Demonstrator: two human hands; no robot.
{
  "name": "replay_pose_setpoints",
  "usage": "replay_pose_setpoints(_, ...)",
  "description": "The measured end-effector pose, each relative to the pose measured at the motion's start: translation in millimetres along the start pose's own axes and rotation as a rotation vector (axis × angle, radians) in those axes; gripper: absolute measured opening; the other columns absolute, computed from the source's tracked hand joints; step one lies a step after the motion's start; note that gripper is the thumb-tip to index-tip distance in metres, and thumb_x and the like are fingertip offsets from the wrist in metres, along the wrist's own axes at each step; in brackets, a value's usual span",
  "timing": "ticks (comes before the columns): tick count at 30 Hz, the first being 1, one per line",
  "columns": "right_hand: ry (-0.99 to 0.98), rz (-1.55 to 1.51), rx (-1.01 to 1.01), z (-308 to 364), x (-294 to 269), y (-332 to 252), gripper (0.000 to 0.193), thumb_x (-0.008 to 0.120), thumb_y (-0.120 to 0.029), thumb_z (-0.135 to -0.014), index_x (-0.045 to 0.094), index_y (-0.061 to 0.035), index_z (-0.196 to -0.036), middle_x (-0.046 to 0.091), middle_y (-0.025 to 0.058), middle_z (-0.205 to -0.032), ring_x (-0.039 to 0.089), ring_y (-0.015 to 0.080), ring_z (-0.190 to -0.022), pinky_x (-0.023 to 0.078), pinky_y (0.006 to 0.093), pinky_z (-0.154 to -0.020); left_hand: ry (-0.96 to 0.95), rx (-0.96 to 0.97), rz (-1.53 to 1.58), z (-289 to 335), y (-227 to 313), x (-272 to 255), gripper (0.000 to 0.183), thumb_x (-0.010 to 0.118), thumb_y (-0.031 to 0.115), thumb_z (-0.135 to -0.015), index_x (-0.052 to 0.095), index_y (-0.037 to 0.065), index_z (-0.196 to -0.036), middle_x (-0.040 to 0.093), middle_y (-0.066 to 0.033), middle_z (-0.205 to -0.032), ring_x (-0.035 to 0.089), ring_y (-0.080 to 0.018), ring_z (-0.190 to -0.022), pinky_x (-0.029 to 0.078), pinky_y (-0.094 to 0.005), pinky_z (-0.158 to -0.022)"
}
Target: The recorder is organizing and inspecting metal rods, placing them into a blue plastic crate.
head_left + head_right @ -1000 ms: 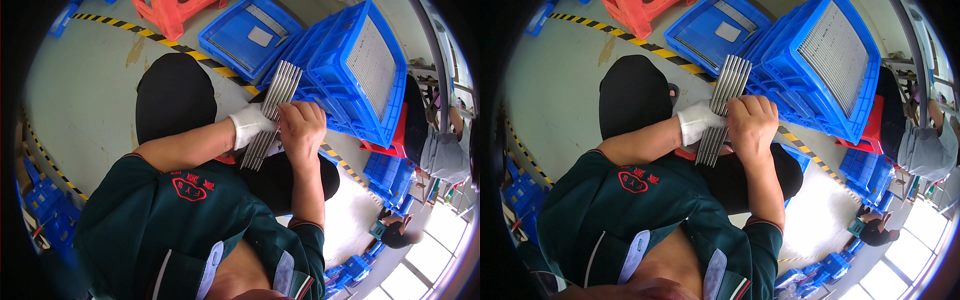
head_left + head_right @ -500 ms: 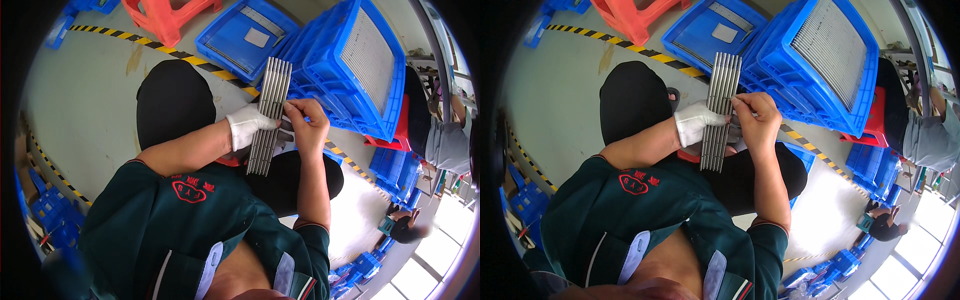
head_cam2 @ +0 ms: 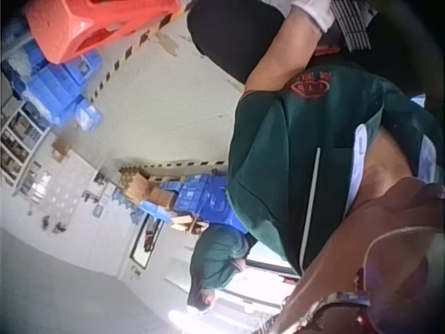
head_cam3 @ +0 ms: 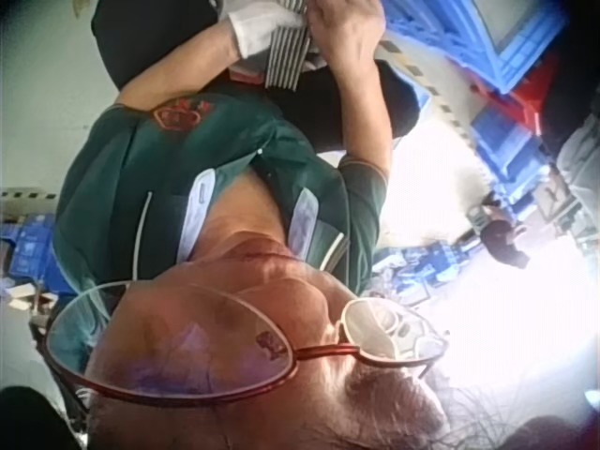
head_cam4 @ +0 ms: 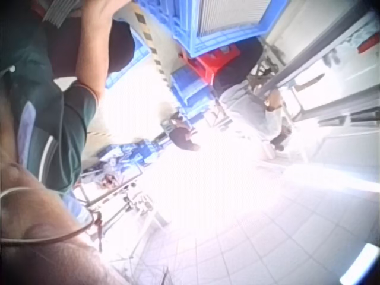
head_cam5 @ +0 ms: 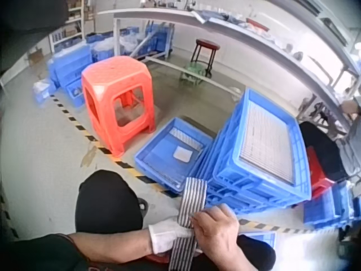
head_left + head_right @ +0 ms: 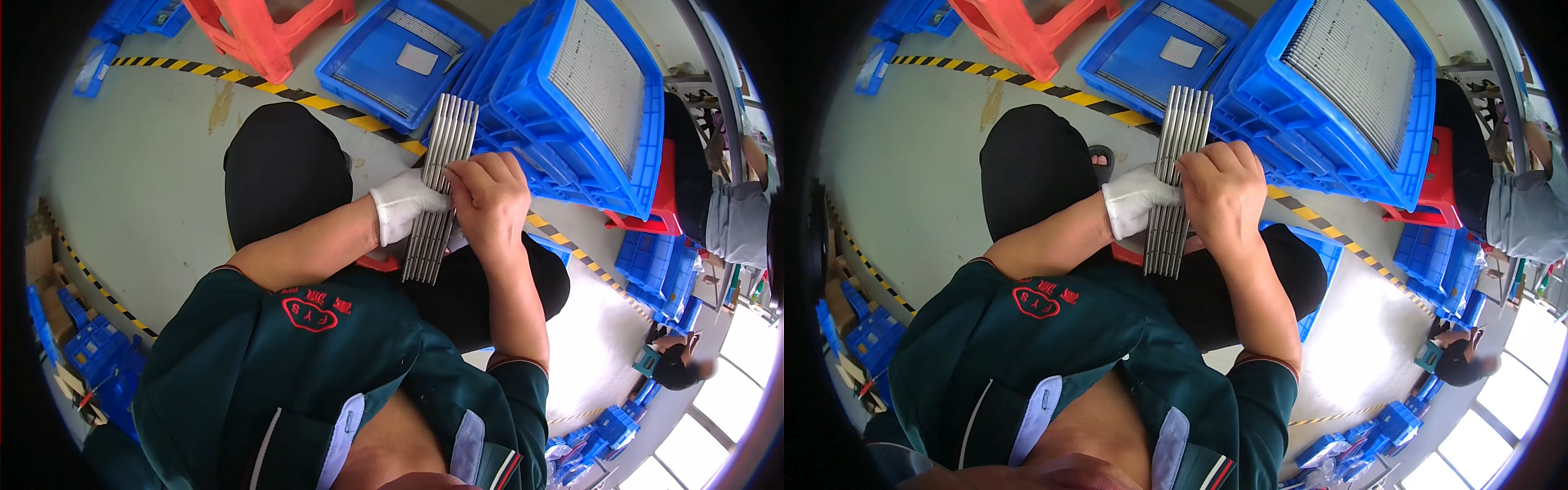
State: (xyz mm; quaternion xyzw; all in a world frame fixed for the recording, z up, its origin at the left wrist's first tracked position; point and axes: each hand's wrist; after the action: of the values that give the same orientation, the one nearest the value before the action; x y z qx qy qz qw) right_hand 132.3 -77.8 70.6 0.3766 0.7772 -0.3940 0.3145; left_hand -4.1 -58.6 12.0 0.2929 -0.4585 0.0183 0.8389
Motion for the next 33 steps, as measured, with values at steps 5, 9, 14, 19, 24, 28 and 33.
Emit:
replay_pose_setpoints(5,0.015,-0.027,-0.068,-2.9,-5.4,1.7,0.014,0.072,-0.003,-0.062,0.066,-0.0063,-0.073,0.058,0.0052,-0.069,0.054,0.0238,-0.065,0.044,0.0331,-0.058,-0.002,-0.054,0.113,4.5,5.5,3.7,0.023,0.057,-0.001,-0.083,0.056,0.004,-0.106,0.063,-0.0102,-0.093,0.064,-0.0245,-0.085,0.054,-0.0375,-0.074)
replay_pose_setpoints(9,0.046,-0.125,0.093,-1.8,-4.6,0.6,0.009,0.072,-0.002,-0.063,0.066,-0.0045,-0.071,0.059,0.0063,-0.067,0.054,0.0235,-0.065,0.044,0.0338,-0.058,0.005,-0.086,0.133,2.7,4.2,1.5,0.025,0.053,0.000,-0.085,0.053,0.003,-0.110,0.062,-0.0141,-0.093,0.065,-0.0300,-0.084,0.055,-0.0443,-0.070)
replay_pose_setpoints(14,-0.001,-0.161,0.125,-1.6,1.2,2.5,0.008,0.071,-0.002,-0.065,0.066,-0.0037,-0.070,0.058,0.0063,-0.067,0.054,0.0241,-0.064,0.045,0.0339,-0.059,0.001,-0.113,0.118,0.8,1.2,-0.5,0.027,0.060,0.001,-0.082,0.057,0.006,-0.109,0.064,-0.0088,-0.097,0.065,-0.0229,-0.088,0.054,-0.0386,-0.076)
replay_pose_setpoints(19,0.004,-0.042,0.011,-2.0,2.0,1.6,0.011,0.070,-0.004,-0.063,0.064,-0.0070,-0.071,0.057,0.0051,-0.068,0.054,0.0231,-0.066,0.043,0.0348,-0.060,0.045,-0.114,0.095,-2.1,-3.4,-2.6,0.028,0.060,0.001,-0.082,0.056,0.005,-0.109,0.064,-0.0086,-0.096,0.065,-0.0223,-0.088,0.053,-0.0363,-0.075)
replay_pose_setpoints(24,-0.117,0.263,-0.183,-8.0,0.8,-16.5,0.013,0.063,-0.005,-0.057,0.060,-0.0104,-0.069,0.054,0.0024,-0.067,0.053,0.0202,-0.069,0.041,0.0336,-0.062,0.120,-0.109,0.029,-10.2,-6.3,-7.9,0.029,0.057,-0.003,-0.078,0.056,0.003,-0.107,0.063,-0.0102,-0.094,0.063,-0.0222,-0.085,0.052,-0.0344,-0.074)
replay_pose_setpoints(28,-0.144,0.243,-0.123,-4.1,4.8,-4.9,0.013,0.067,-0.005,-0.060,0.063,-0.0096,-0.071,0.057,0.0027,-0.069,0.054,0.0212,-0.068,0.042,0.0339,-0.061,0.209,-0.104,-0.061,4.1,3.8,4.6,0.028,0.058,-0.002,-0.079,0.056,0.003,-0.106,0.063,-0.0110,-0.095,0.064,-0.0231,-0.087,0.053,-0.0347,-0.074)
replay_pose_setpoints(33,-0.040,-0.008,0.003,-0.2,10.6,4.3,0.012,0.073,-0.007,-0.063,0.066,-0.0082,-0.072,0.058,0.0034,-0.069,0.054,0.0222,-0.067,0.043,0.0348,-0.061,-0.061,-0.034,0.116,-5.7,-8.2,-9.7,0.029,0.063,0.001,-0.079,0.056,0.004,-0.107,0.063,-0.0119,-0.097,0.065,-0.0248,-0.088,0.057,-0.0417,-0.070)
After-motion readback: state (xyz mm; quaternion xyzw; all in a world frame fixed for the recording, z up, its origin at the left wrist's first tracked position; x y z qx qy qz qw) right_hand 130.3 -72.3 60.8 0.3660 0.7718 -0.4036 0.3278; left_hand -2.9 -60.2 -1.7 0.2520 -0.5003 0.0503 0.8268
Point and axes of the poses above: each hand's wrist, its own z-axis away from the middle knuckle, its own x-axis out of the palm, y = z × x
